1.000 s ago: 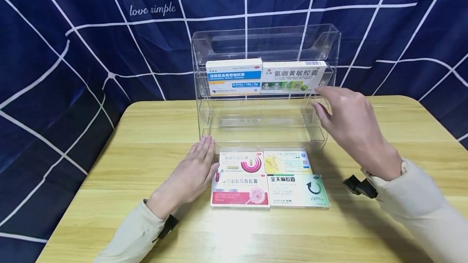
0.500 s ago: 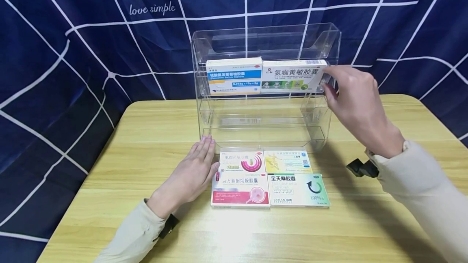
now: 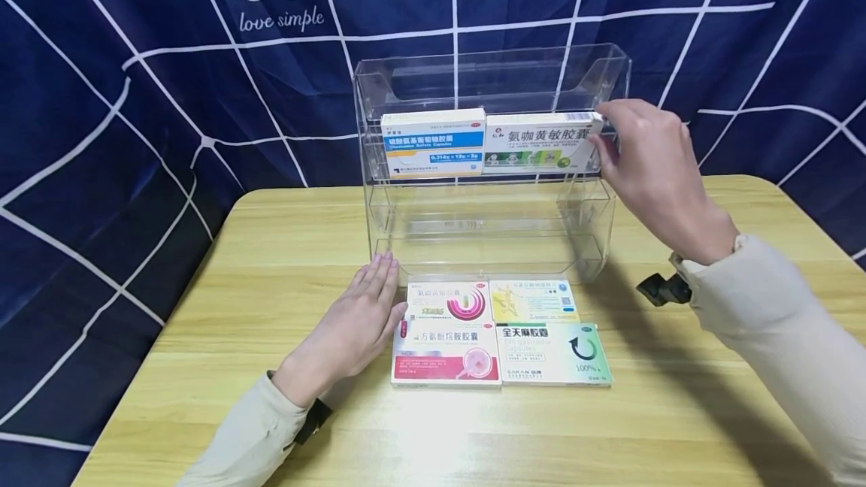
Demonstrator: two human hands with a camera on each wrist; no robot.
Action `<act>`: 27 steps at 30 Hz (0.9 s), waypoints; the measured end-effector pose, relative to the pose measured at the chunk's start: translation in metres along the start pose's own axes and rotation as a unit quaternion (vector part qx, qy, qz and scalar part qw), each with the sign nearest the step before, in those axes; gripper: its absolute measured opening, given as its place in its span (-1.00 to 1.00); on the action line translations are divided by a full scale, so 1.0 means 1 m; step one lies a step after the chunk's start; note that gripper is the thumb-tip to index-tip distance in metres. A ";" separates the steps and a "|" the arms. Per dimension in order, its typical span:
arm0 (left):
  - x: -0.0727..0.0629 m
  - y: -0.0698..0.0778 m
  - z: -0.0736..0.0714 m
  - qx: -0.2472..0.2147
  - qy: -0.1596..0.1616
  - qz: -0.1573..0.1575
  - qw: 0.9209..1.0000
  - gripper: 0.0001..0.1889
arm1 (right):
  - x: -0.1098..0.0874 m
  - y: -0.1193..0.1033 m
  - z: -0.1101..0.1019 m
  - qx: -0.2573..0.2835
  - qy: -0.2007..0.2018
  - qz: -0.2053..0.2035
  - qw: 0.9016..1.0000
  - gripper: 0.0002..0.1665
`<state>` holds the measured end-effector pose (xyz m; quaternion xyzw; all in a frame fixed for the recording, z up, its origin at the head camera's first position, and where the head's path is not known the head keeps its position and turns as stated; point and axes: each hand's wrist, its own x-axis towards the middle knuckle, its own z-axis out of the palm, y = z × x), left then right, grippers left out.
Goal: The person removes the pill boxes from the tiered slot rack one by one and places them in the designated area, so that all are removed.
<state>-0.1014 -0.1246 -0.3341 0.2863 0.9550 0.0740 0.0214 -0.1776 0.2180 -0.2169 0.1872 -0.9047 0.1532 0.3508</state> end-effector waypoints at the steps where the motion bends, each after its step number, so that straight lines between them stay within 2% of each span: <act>1: 0.000 0.000 0.000 0.000 0.000 0.000 1.000 -0.35 | 0.001 0.001 0.000 -0.001 -0.002 0.001 1.000 -0.76; 9: 0.000 0.000 0.001 0.001 0.001 0.001 1.000 -0.36 | 0.008 0.005 0.001 -0.001 -0.027 0.013 1.000 -0.80; 15: 0.000 0.000 0.000 0.000 0.000 -0.001 1.000 -0.36 | 0.013 0.005 0.000 -0.008 -0.060 0.023 0.998 -0.96; 20: -0.001 0.001 0.001 -0.001 -0.001 -0.002 1.000 -0.36 | 0.013 0.006 0.003 -0.006 -0.068 0.024 0.997 -0.92; 27: -0.001 0.000 0.002 0.004 0.006 -0.001 1.000 -0.36 | 0.012 0.007 0.009 0.000 -0.063 0.023 0.998 -0.74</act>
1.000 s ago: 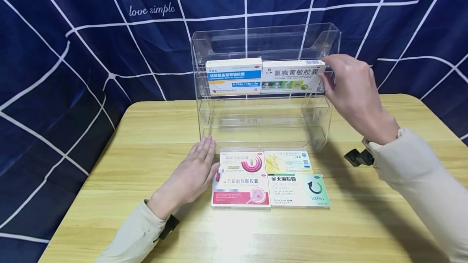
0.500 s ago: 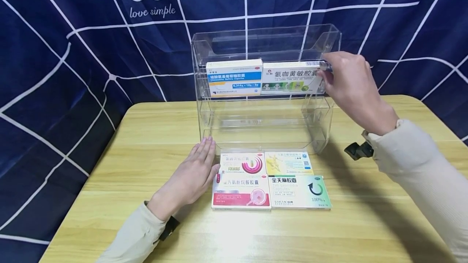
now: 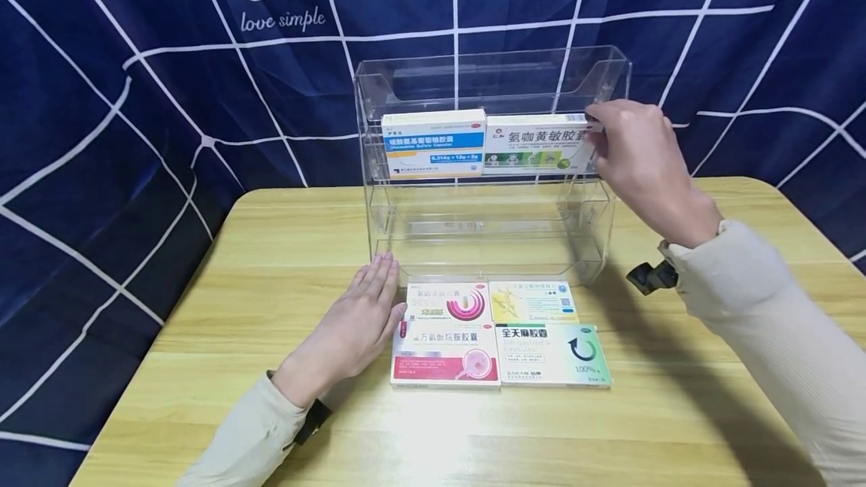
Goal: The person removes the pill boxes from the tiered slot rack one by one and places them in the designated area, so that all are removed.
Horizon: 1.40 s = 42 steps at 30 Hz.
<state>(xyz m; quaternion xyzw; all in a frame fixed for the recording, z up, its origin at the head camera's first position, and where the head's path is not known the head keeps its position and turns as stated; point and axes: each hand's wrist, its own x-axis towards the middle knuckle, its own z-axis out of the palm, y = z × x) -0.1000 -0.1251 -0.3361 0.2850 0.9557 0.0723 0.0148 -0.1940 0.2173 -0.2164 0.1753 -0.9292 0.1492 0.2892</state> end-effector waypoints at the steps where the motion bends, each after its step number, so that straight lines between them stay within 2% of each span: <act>1: 0.000 0.000 0.000 0.000 0.000 0.000 1.000 -0.36 | 0.000 0.000 0.000 -0.001 0.001 0.000 1.000 -0.72; 4: -0.001 0.000 0.001 0.002 -0.001 -0.001 1.000 -0.36 | 0.001 0.001 0.001 -0.002 0.003 0.000 1.000 -0.66; 13: -0.001 0.001 0.002 0.001 -0.003 0.000 1.000 -0.36 | 0.003 0.003 -0.003 0.001 -0.001 0.009 1.000 -0.66; 26: 0.000 0.001 0.002 0.006 -0.001 0.000 1.000 -0.36 | 0.005 0.001 -0.023 0.001 0.061 0.000 0.998 -0.70; 35: 0.000 0.001 0.001 0.008 -0.001 0.000 1.000 -0.36 | 0.005 0.003 -0.033 0.015 0.122 -0.060 0.991 -0.69; 42: 0.000 0.002 0.000 0.009 -0.002 0.002 1.000 -0.36 | 0.001 0.005 -0.037 0.014 0.142 -0.067 0.987 -0.65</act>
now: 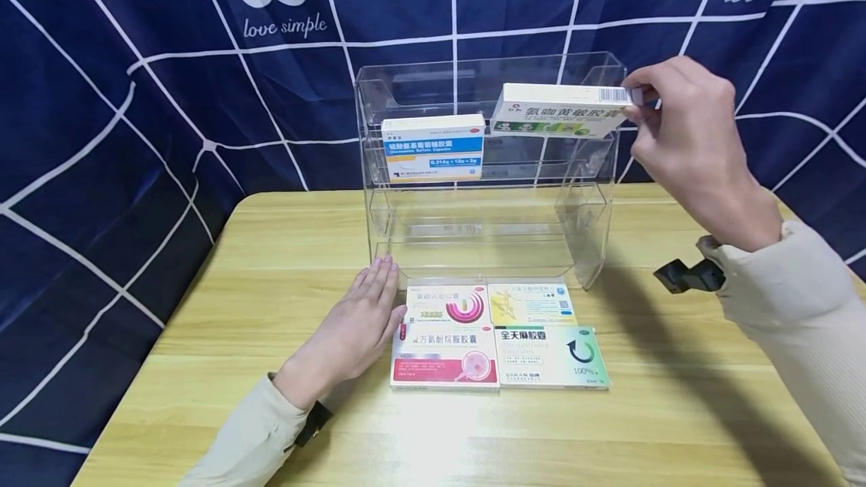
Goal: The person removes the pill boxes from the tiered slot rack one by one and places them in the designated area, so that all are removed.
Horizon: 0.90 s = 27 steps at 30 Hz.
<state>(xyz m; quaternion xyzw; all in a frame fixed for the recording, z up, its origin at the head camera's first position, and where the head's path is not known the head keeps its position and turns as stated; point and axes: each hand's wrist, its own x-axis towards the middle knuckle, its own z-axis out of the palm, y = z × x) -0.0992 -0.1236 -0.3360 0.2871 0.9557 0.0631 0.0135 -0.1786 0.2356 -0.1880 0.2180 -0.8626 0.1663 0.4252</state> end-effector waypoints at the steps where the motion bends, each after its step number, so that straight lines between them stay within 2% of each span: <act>1: 0.000 0.000 0.000 0.000 0.000 0.000 1.000 -0.36 | -0.001 0.000 0.000 0.000 0.005 -0.002 1.000 -0.65; 14: 0.001 0.000 0.000 0.003 0.005 0.002 1.000 -0.36 | -0.010 -0.009 -0.008 0.015 0.013 0.010 1.000 -0.78; 19: 0.000 0.000 0.001 0.004 0.011 0.004 1.000 -0.37 | -0.016 -0.010 -0.010 0.030 0.011 0.029 0.999 -0.82; 27: 0.000 0.000 0.002 0.001 0.014 0.003 1.000 -0.37 | -0.026 -0.011 -0.014 0.057 -0.016 0.080 0.995 -0.82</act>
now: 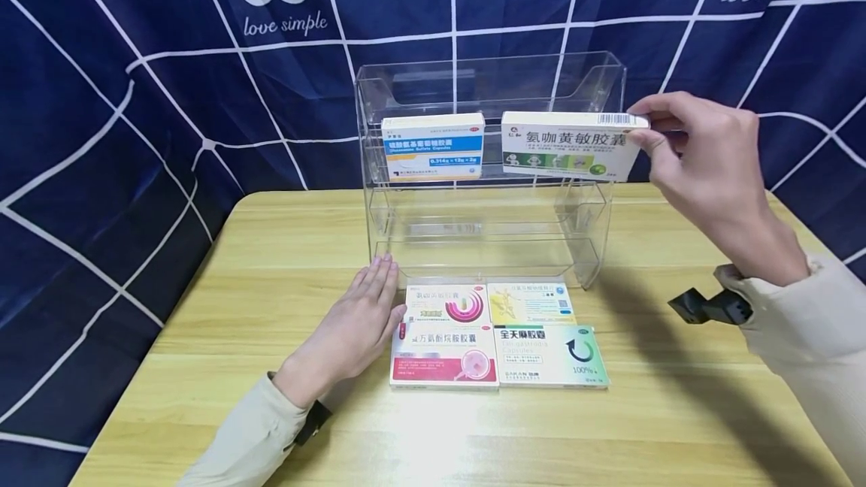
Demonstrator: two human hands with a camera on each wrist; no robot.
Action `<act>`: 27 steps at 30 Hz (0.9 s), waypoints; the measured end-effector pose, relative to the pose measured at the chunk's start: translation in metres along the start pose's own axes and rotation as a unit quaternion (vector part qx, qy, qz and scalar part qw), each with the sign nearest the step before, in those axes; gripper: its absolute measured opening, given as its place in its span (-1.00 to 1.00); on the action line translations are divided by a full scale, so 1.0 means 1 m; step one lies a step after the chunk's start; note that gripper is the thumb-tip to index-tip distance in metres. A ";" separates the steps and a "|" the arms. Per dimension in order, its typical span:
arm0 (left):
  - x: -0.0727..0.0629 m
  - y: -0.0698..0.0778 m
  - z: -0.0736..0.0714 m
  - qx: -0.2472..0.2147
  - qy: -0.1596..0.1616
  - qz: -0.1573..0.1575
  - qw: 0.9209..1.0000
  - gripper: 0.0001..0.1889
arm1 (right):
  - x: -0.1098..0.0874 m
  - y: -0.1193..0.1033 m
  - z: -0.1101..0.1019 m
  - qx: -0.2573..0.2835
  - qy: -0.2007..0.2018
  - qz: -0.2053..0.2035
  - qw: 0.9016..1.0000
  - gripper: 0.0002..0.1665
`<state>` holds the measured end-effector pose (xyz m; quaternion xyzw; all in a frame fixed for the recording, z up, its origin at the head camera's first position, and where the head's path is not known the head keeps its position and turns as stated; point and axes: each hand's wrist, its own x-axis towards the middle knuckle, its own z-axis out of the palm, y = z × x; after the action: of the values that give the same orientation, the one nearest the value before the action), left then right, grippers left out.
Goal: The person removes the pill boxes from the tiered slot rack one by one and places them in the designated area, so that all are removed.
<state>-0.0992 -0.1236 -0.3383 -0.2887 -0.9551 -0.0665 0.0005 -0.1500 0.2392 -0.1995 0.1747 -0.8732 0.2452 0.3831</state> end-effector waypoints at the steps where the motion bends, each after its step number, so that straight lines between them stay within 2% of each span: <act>1: 0.000 0.000 0.000 0.000 0.000 0.000 1.000 -0.37 | -0.001 0.000 0.000 0.003 -0.003 0.005 1.000 -0.81; 7: 0.000 0.000 0.001 0.000 -0.004 -0.002 1.000 -0.36 | -0.010 0.001 -0.002 0.010 -0.027 0.037 0.999 -0.79; 18: 0.000 -0.001 -0.001 0.002 -0.006 0.000 1.000 -0.36 | -0.035 0.004 -0.002 0.036 -0.074 0.067 0.994 -0.81; 27: 0.000 0.000 -0.001 0.000 -0.008 -0.001 1.000 -0.36 | -0.055 0.008 0.003 0.075 -0.117 0.142 0.980 -0.83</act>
<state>-0.0998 -0.1238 -0.3373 -0.2885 -0.9553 -0.0641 -0.0067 -0.1201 0.2512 -0.2451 0.1045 -0.9070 0.3399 0.2255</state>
